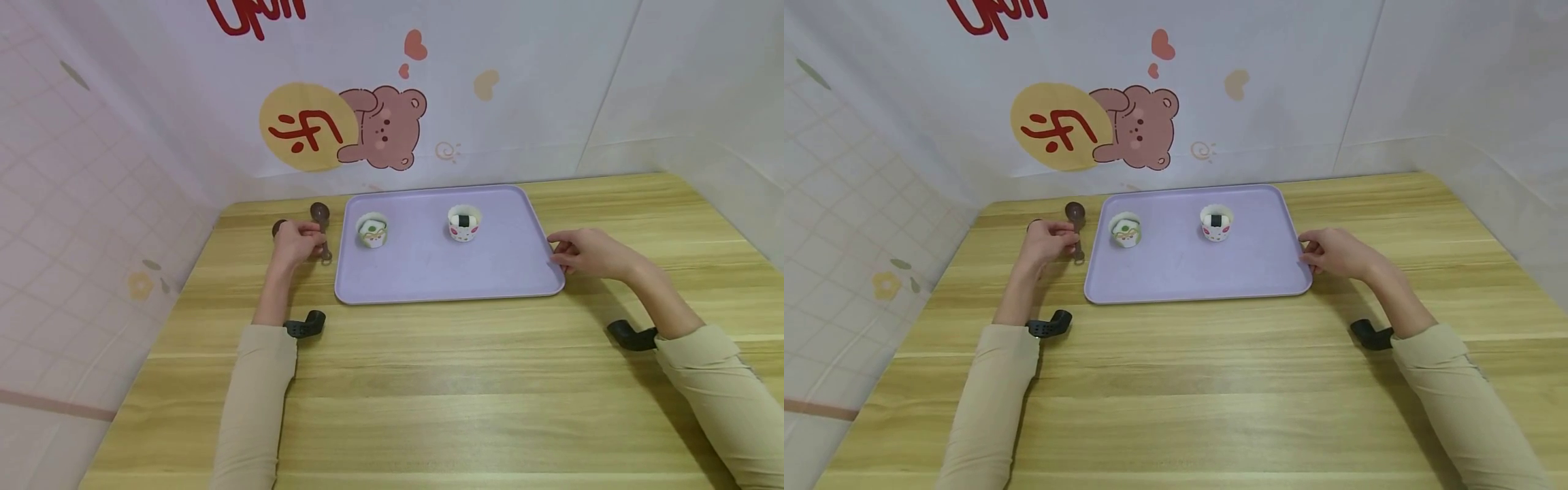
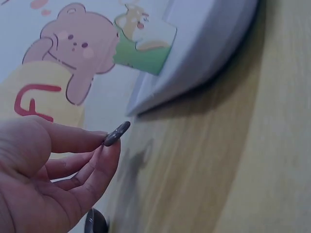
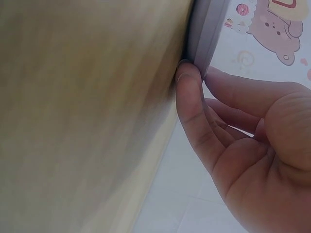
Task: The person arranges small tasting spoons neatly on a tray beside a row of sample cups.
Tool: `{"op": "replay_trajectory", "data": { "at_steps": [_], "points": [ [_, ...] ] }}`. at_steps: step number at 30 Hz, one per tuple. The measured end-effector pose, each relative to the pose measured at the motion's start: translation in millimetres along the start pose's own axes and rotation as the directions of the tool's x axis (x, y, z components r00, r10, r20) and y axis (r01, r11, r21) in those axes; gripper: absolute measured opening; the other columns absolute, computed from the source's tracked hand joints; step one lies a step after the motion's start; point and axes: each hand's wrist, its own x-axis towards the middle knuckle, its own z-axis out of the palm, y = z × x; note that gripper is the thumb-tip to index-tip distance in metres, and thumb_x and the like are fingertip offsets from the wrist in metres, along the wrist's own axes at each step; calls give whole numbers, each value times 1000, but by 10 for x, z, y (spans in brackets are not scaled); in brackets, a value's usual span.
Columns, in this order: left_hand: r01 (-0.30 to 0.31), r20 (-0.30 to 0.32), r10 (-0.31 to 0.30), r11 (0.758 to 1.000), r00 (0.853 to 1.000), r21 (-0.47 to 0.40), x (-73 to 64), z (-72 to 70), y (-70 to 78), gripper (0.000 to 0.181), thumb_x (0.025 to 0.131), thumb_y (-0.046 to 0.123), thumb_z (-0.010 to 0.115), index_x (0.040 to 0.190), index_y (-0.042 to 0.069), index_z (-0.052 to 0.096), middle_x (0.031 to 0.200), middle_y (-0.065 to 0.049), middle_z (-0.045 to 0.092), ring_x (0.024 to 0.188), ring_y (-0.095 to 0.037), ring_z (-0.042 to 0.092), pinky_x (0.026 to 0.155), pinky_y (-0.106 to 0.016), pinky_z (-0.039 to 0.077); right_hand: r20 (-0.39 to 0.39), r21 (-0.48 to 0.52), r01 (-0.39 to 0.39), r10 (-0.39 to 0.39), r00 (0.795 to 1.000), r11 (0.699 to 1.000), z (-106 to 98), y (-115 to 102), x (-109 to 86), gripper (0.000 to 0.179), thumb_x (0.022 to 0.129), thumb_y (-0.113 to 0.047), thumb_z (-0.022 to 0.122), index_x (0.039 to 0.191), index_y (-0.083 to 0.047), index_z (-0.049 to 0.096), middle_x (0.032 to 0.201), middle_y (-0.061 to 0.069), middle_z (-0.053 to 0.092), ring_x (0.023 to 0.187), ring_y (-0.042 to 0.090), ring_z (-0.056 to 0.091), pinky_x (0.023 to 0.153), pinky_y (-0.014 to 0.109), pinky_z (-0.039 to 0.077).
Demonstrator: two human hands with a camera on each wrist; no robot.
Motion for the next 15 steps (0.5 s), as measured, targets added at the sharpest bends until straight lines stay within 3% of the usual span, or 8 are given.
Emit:
{"op": "replay_trajectory", "data": {
  "at_steps": [7, 15],
  "points": [
    [-22, 0, 22, 1000, 1000, -13, -44, 23, 109, 32, 97, 3, 64, 125, -11, 60, 108, -19, 63, 71, -8, 62, 70, -19, 58, -10, -10, 1, -1, 1000, 1000, 7, -14, 1, 40, 96, 4, 64, 127, 24, 49, 94, 22, 69, 75, 26, 69, 63, 33, 61],
    [-28, -9, 28, 999, 1000, -36, -65, 25, 132, 31, 95, 2, 65, 124, -12, 61, 105, -18, 63, 67, -7, 62, 66, -17, 58, -15, -34, 16, -16, 1000, 999, 9, -15, -6, 38, 95, 4, 64, 125, 24, 51, 92, 20, 70, 73, 24, 69, 62, 32, 60]
  ]
}}
